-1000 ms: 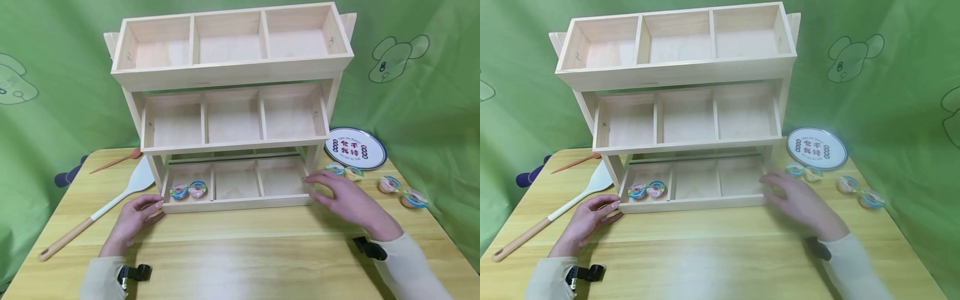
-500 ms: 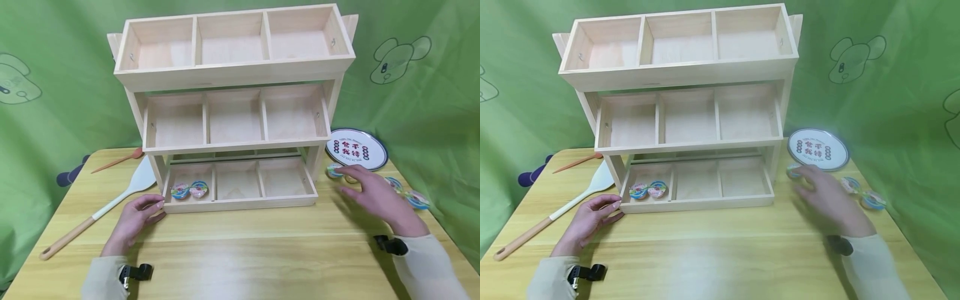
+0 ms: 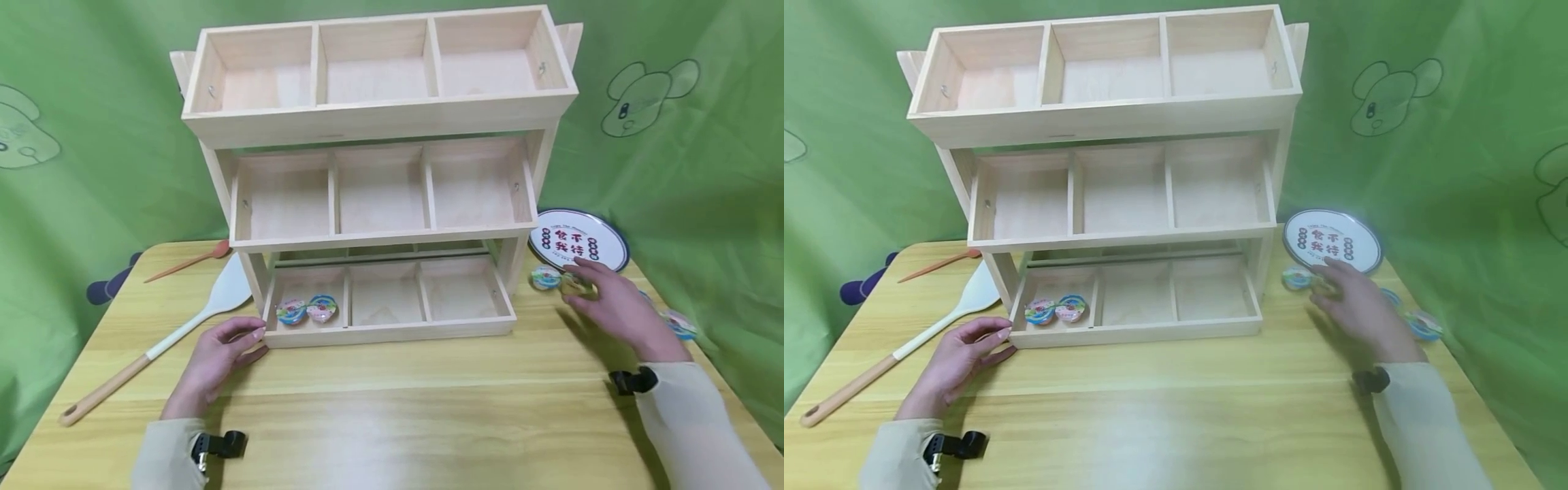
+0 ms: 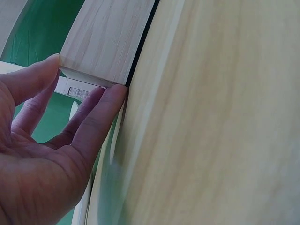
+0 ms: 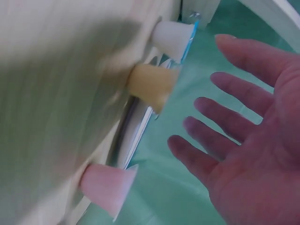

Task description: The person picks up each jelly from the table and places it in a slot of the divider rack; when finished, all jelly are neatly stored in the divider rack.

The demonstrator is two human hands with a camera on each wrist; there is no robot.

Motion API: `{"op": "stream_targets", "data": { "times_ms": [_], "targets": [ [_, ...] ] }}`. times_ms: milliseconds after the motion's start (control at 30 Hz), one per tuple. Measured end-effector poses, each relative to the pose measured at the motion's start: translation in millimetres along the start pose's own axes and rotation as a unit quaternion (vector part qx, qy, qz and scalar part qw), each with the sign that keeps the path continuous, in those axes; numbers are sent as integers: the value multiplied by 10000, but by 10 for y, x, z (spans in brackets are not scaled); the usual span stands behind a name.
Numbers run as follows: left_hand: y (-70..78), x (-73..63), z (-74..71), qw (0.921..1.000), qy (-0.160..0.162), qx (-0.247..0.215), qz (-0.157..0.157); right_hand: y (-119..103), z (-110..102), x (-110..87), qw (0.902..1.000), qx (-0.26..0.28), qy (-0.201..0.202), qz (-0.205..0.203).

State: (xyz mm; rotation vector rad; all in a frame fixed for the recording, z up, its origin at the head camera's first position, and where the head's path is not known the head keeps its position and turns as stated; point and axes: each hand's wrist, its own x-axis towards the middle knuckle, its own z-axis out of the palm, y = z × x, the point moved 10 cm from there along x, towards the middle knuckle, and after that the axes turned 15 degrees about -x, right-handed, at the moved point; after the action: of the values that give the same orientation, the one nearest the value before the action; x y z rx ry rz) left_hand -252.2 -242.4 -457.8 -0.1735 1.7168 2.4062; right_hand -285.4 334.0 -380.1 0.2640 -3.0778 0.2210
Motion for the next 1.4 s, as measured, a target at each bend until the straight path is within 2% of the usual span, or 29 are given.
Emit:
{"op": "stream_targets", "data": {
  "times_ms": [467,800,1033,1400],
  "targets": [
    [9,-8,-16,10000,52,12,-21,179,183,172,9993,-288,-198,-109],
    [4,-8,-13,10000,58,-20,-17,155,152,186,9989,-374,-121,-270],
    [4,-10,-8,10000,83,-45,-9,121,96,152,9980,-410,78,-469],
    [3,-7,-16,10000,91,-18,-6,53,47,84,9980,-390,83,-488]
  ]
}}
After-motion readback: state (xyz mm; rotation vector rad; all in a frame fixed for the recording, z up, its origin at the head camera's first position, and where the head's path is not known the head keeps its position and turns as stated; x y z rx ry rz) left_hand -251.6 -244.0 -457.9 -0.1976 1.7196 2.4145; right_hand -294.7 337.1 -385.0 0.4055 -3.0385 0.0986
